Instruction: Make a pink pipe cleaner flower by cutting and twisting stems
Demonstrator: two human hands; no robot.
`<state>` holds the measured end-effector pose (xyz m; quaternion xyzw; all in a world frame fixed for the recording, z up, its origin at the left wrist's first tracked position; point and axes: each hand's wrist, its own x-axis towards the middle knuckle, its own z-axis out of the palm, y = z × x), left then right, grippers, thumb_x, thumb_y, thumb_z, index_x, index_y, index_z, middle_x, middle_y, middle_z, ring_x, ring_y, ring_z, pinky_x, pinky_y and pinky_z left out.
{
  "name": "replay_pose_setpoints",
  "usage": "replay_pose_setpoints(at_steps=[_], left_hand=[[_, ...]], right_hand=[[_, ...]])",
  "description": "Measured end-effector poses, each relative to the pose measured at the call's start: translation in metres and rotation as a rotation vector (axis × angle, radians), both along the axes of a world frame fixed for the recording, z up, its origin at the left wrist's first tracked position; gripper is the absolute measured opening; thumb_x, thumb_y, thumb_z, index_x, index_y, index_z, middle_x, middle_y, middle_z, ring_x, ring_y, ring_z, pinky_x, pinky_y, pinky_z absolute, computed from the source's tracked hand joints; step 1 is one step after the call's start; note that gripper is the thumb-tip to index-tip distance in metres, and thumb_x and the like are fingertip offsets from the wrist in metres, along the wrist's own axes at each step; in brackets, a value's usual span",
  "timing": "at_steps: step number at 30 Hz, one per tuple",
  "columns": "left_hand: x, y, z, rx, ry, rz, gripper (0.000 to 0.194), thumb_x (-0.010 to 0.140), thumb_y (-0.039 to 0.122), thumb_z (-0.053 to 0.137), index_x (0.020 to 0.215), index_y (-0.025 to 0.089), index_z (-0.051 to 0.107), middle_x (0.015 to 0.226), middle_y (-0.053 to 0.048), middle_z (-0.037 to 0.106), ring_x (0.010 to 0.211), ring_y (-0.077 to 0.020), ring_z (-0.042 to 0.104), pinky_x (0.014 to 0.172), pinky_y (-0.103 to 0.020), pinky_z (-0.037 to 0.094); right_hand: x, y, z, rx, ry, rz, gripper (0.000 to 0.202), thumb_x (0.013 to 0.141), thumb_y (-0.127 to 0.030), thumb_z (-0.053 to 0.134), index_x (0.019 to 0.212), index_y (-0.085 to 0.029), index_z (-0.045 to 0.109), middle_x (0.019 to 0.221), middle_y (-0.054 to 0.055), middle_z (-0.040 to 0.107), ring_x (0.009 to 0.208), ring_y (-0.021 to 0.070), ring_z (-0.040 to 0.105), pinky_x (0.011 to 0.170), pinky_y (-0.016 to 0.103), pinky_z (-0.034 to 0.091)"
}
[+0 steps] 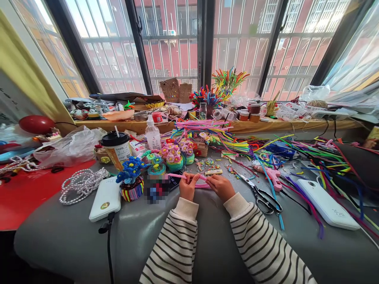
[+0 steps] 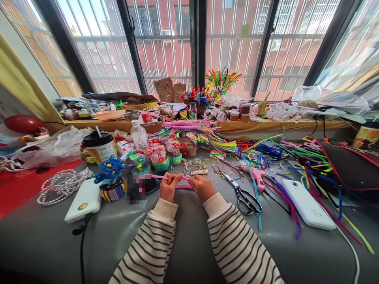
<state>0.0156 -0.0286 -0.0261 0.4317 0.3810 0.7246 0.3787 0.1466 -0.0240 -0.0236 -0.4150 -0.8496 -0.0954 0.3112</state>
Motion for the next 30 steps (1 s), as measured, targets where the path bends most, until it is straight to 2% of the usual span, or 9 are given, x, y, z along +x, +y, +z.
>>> replay_pose_setpoints(at_steps=[7,11,16,19,21,23,25,27,30], left_hand=[[-0.002,0.002,0.0,-0.032,-0.079,-0.025,0.034,0.054,0.018,0.058,0.052,0.017,0.024,0.047,0.008,0.044,0.047,-0.0046,0.044,0.054,-0.02,0.039],[-0.003,-0.001,0.006,-0.067,-0.083,-0.06,0.034,0.053,0.019,0.058,0.053,0.017,0.025,0.049,0.006,0.049,0.048,-0.0063,0.047,0.053,-0.022,0.04],[-0.002,-0.001,0.003,-0.059,-0.037,-0.237,0.035,0.052,0.017,0.059,0.054,0.017,0.024,0.052,0.006,0.049,0.056,-0.0082,0.051,0.059,-0.023,0.039],[-0.002,-0.002,0.004,-0.053,0.006,-0.23,0.035,0.056,0.019,0.057,0.052,0.017,0.022,0.046,0.007,0.044,0.051,-0.0075,0.05,0.054,-0.021,0.038],[-0.004,-0.005,0.008,-0.051,0.024,-0.228,0.034,0.059,0.022,0.054,0.052,0.018,0.021,0.047,0.006,0.046,0.049,-0.007,0.049,0.05,-0.02,0.036],[-0.004,-0.009,0.014,-0.067,0.071,-0.333,0.031,0.063,0.025,0.05,0.053,0.018,0.022,0.046,0.006,0.047,0.043,-0.0057,0.045,0.044,-0.018,0.033],[-0.003,-0.013,0.02,-0.113,0.16,-0.527,0.028,0.065,0.027,0.047,0.052,0.018,0.024,0.04,0.007,0.042,0.036,-0.0041,0.039,0.039,-0.017,0.027],[0.0,-0.017,0.022,-0.179,0.25,-0.713,0.028,0.064,0.029,0.048,0.051,0.017,0.026,0.036,0.008,0.037,0.033,-0.0031,0.034,0.036,-0.017,0.024],[0.005,-0.018,0.022,-0.268,0.342,-0.855,0.029,0.061,0.033,0.05,0.049,0.017,0.029,0.034,0.008,0.035,0.029,-0.0021,0.03,0.032,-0.017,0.019]], right_hand=[[-0.002,-0.003,0.004,-0.092,0.092,0.028,0.027,0.076,-0.029,0.034,0.073,-0.017,0.058,0.061,0.004,0.055,0.057,0.0118,0.049,0.051,0.02,0.035],[-0.003,-0.005,0.006,-0.229,0.316,0.098,0.027,0.076,-0.031,0.035,0.071,-0.016,0.058,0.055,0.002,0.055,0.05,0.0095,0.048,0.05,0.019,0.036],[-0.008,-0.009,0.006,-0.401,0.481,0.205,0.029,0.074,-0.034,0.036,0.067,-0.017,0.058,0.05,0.0,0.053,0.042,0.0071,0.045,0.048,0.019,0.037],[-0.01,-0.01,0.007,-0.51,0.514,0.27,0.03,0.072,-0.036,0.039,0.061,-0.016,0.059,0.049,0.0,0.053,0.042,0.0074,0.046,0.045,0.018,0.037],[-0.008,-0.01,0.009,-0.554,0.598,0.255,0.033,0.073,-0.037,0.037,0.061,-0.015,0.059,0.048,0.0,0.053,0.041,0.0074,0.047,0.044,0.018,0.037],[-0.006,-0.009,0.012,-0.528,0.709,0.192,0.032,0.072,-0.037,0.037,0.067,-0.014,0.059,0.054,0.002,0.055,0.046,0.0081,0.048,0.046,0.018,0.038],[-0.004,-0.008,0.015,-0.474,0.788,0.154,0.028,0.07,-0.036,0.042,0.079,-0.015,0.057,0.067,0.003,0.056,0.056,0.0092,0.05,0.049,0.019,0.039],[-0.002,-0.007,0.018,-0.445,0.818,0.179,0.027,0.069,-0.035,0.044,0.086,-0.017,0.055,0.078,0.004,0.055,0.064,0.0102,0.05,0.052,0.019,0.04],[-0.002,-0.008,0.021,-0.457,0.814,0.268,0.023,0.069,-0.033,0.044,0.08,-0.017,0.057,0.078,0.004,0.054,0.069,0.011,0.049,0.053,0.019,0.04]])
